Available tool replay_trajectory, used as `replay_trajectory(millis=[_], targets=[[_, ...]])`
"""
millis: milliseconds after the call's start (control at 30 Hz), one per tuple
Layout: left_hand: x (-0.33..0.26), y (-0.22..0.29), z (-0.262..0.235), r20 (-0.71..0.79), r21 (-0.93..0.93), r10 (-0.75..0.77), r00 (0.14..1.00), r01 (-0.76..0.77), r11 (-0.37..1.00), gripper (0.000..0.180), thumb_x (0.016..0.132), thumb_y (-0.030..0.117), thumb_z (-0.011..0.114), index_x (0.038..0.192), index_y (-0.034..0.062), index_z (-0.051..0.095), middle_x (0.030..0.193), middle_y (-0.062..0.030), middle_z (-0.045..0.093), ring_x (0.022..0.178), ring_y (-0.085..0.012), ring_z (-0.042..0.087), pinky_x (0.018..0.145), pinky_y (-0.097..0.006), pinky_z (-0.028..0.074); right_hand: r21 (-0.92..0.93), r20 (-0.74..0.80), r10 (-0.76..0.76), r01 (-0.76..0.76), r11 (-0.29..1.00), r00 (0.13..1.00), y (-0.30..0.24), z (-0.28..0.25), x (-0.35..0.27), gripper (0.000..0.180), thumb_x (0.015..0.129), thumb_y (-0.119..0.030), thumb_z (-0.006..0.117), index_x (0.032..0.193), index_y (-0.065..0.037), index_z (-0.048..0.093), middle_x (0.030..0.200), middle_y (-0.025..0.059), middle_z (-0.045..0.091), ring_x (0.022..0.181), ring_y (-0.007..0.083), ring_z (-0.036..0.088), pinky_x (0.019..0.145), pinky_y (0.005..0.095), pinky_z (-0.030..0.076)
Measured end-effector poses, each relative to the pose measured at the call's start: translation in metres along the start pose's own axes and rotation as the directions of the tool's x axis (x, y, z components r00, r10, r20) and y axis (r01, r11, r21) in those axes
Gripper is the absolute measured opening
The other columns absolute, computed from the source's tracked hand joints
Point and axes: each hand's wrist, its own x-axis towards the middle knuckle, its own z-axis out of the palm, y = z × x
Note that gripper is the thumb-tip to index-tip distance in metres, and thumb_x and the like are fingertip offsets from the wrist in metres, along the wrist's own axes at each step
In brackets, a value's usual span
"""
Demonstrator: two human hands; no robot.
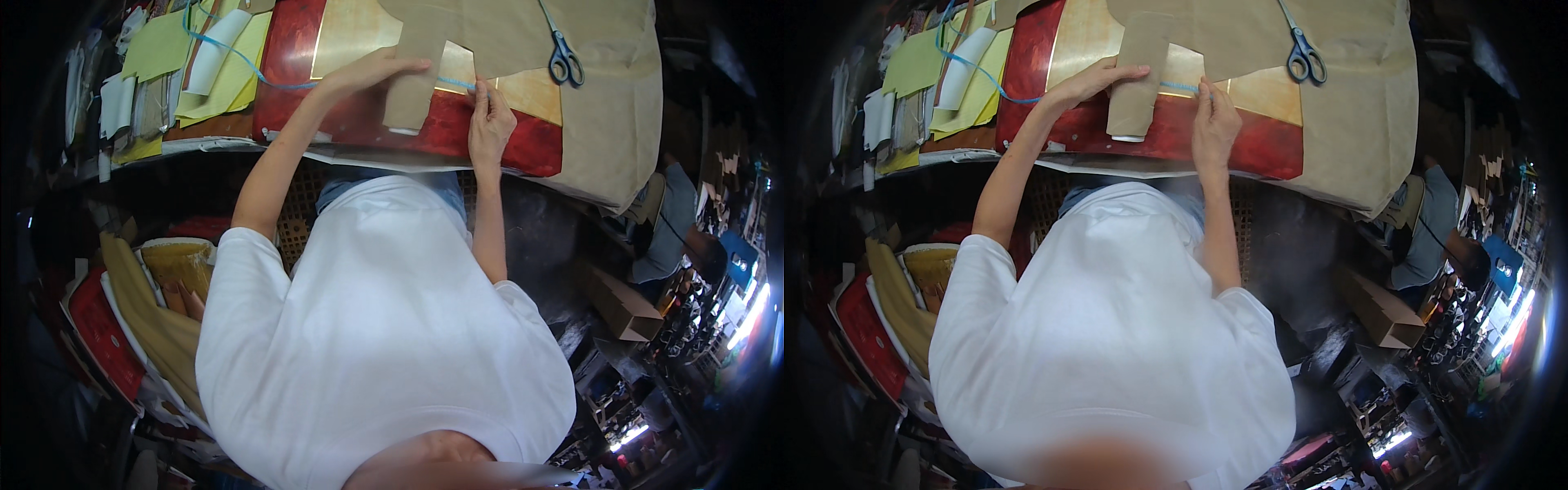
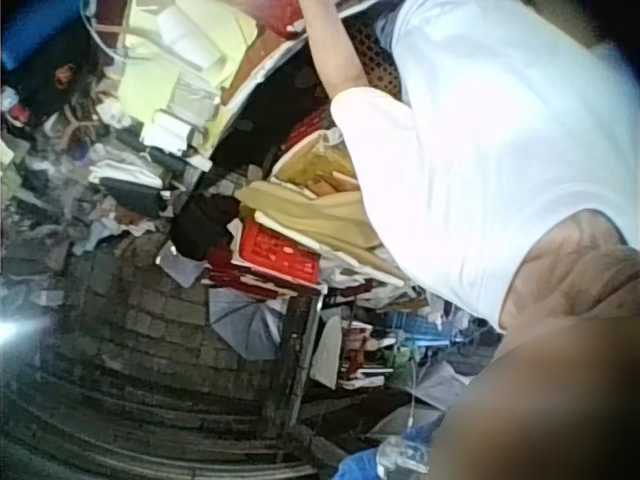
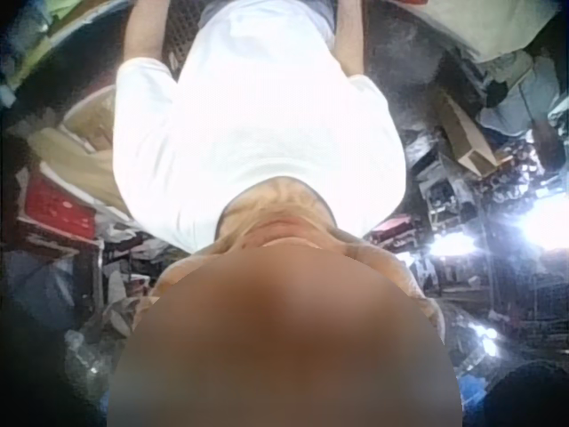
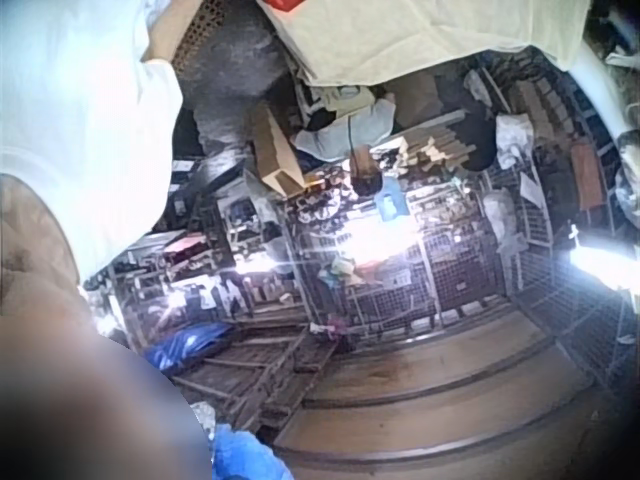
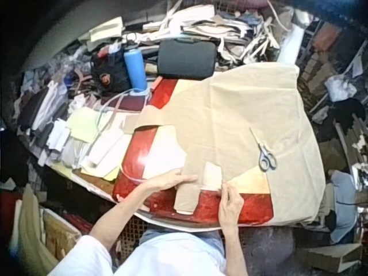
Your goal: The person measures and marks a piece of fabric using a measuring tape and pencil, then cuts the fabric with scissors. They repeat the process with a second piece of fabric, measuring, marking, and cutting it to size.
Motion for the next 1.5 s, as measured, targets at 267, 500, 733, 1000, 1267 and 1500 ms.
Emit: replay_trajectory(millis=[267,500,733,1000,1267,1500], targets=[[0.012,-0.017,-0.006,-0.147,0.459,0.009,0.989,0.06,0.886,0.079,0.086,0.065,0.059,0.113,-0.0085,0.061,0.097,-0.0205,0.068,0.087,-0.0255,0.066,0.077,-0.034,0.051,0.012,0.269,-0.129,0.131,0.991,0.954,-0.02,-0.026,0.009,0.026,0.097,-0.021,0.057,0.09,0.003,0.063,0.08,0.0144,0.065,0.077,0.0246,0.063,0.07,0.0351,0.047],[-0.007,-0.007,-0.017,-0.269,0.722,0.075,0.96,0.149,0.675,0.056,0.089,0.054,0.06,0.113,0.0039,0.064,0.093,-0.0195,0.069,0.085,-0.0287,0.068,0.075,-0.036,0.052,0.352,0.508,-0.077,-0.125,0.928,0.858,-0.027,0.054,0.042,0.025,0.095,-0.02,0.063,0.103,0.003,0.069,0.09,0.009,0.071,0.081,0.012,0.066,0.075,0.0251,0.051],[-0.013,0.039,-0.064,0.009,0.772,0.473,0.881,-0.307,0.556,0.029,0.083,0.019,0.072,0.107,0.0039,0.066,0.09,-0.0116,0.07,0.083,-0.0261,0.068,0.076,-0.035,0.052,0.082,0.456,-0.255,0.245,0.966,0.853,-0.029,0.063,0.043,0.03,0.084,-0.026,0.073,0.102,-0.001,0.072,0.087,0.011,0.072,0.076,0.0208,0.068,0.072,0.0316,0.052],[-0.017,0.03,-0.005,-0.107,0.946,0.982,0.158,-0.288,0.15,0.024,0.076,0.014,0.078,0.092,0.0027,0.064,0.083,-0.0077,0.066,0.078,-0.0236,0.064,0.07,-0.037,0.051,0.475,0.431,-0.018,-0.21,0.855,0.902,-0.014,0.065,0.046,0.019,0.09,-0.015,0.069,0.101,0.0,0.071,0.081,0.0081,0.071,0.07,0.0144,0.069,0.062,0.0275,0.052],[-0.026,-0.034,0.014,-0.475,0.421,0.56,0.679,-0.383,0.822,0.024,0.087,0.015,0.072,0.104,0.0,0.065,0.097,-0.0094,0.062,0.08,-0.0159,0.062,0.069,-0.028,0.052,0.407,0.629,-0.016,-0.312,0.858,0.777,-0.013,0.043,0.057,0.023,0.092,-0.018,0.068,0.105,0.001,0.07,0.086,0.004,0.069,0.081,0.0096,0.064,0.074,0.0238,0.052],[-0.019,-0.031,-0.005,-0.296,0.505,0.543,0.786,-0.354,0.787,0.021,0.094,0.018,0.063,0.102,-0.0006,0.065,0.099,-0.0071,0.064,0.085,-0.0156,0.062,0.073,-0.027,0.05,0.114,0.607,-0.378,0.393,0.912,0.699,-0.026,0.034,0.063,0.013,0.088,-0.013,0.069,0.096,-0.004,0.072,0.09,0.0079,0.068,0.078,0.0192,0.066,0.072,0.0297,0.052]])
